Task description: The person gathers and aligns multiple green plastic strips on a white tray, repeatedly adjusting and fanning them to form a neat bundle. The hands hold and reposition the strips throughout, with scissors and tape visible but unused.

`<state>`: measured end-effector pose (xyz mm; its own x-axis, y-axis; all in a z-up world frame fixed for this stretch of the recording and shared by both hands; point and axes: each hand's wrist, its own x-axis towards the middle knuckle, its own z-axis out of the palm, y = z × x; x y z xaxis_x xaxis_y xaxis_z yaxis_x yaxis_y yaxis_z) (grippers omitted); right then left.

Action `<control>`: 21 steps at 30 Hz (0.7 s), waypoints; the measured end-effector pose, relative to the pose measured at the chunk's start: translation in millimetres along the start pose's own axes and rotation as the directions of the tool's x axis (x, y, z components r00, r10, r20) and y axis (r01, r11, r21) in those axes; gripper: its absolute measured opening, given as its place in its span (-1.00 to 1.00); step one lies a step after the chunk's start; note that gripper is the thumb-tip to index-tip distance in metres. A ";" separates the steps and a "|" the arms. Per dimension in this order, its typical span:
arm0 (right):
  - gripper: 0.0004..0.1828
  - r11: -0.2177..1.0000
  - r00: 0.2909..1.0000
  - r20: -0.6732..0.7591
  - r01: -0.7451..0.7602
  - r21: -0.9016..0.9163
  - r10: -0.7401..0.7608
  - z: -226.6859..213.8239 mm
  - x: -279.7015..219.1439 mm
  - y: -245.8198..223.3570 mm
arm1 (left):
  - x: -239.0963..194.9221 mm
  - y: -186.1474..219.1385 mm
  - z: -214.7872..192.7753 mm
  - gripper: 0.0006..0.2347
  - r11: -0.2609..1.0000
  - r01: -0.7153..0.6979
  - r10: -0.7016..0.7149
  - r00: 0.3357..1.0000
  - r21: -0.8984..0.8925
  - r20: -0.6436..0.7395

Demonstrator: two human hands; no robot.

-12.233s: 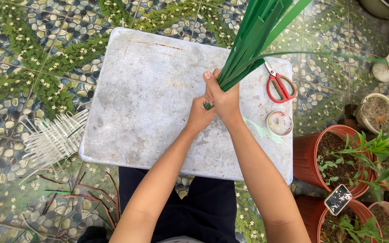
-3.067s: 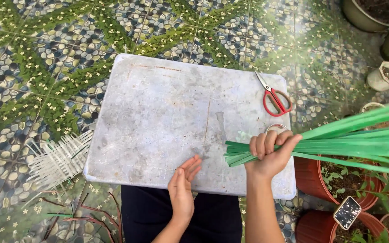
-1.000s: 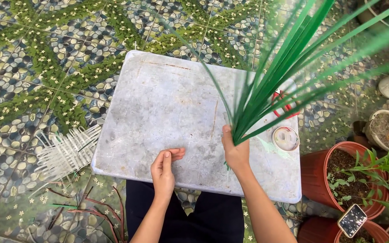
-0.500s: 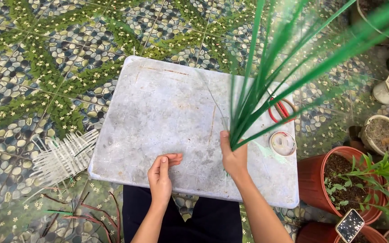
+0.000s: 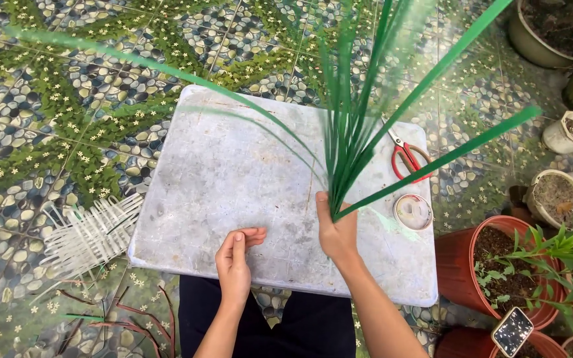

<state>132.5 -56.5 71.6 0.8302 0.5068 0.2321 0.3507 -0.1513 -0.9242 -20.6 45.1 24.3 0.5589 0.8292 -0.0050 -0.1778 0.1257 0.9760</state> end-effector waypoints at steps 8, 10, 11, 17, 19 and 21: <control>-0.52 0.997 0.999 0.032 -0.018 0.075 0.016 7.5 -1.5 -8.7 | -0.6 0.3 -0.7 -0.71 1.000 -0.002 0.002 1.000 -0.021 0.010; -0.49 0.995 0.999 0.041 -0.038 0.088 0.035 7.8 -4.8 0.5 | -0.6 -0.3 0.1 -0.71 1.000 -0.006 0.006 1.000 -0.022 -0.004; -0.49 0.999 0.998 0.070 -0.010 0.037 0.007 9.1 -7.5 6.5 | -1.1 -1.4 0.2 -0.71 0.999 -0.009 0.009 1.000 -0.035 0.003; -0.48 0.995 0.995 0.094 -0.036 0.097 0.027 7.7 -6.8 6.5 | -0.7 -15.9 -3.3 -0.72 0.999 0.029 -0.030 0.999 -0.042 -0.027; -0.52 1.000 0.993 0.115 0.018 -0.001 -0.017 8.2 -10.3 12.7 | 1.6 -15.7 -5.3 -0.73 0.998 0.046 -0.047 0.999 -0.047 -0.023; -0.49 0.997 0.999 0.040 -0.005 0.082 0.002 4.1 -8.4 11.1 | 0.5 0.3 -0.6 -0.71 0.999 -0.013 0.013 1.000 -0.032 0.013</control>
<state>127.6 -58.9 58.2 0.8128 0.5402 0.2181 0.3101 -0.0841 -0.9470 -20.9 45.9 24.4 0.5667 0.8239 0.0104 -0.2106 0.1326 0.9685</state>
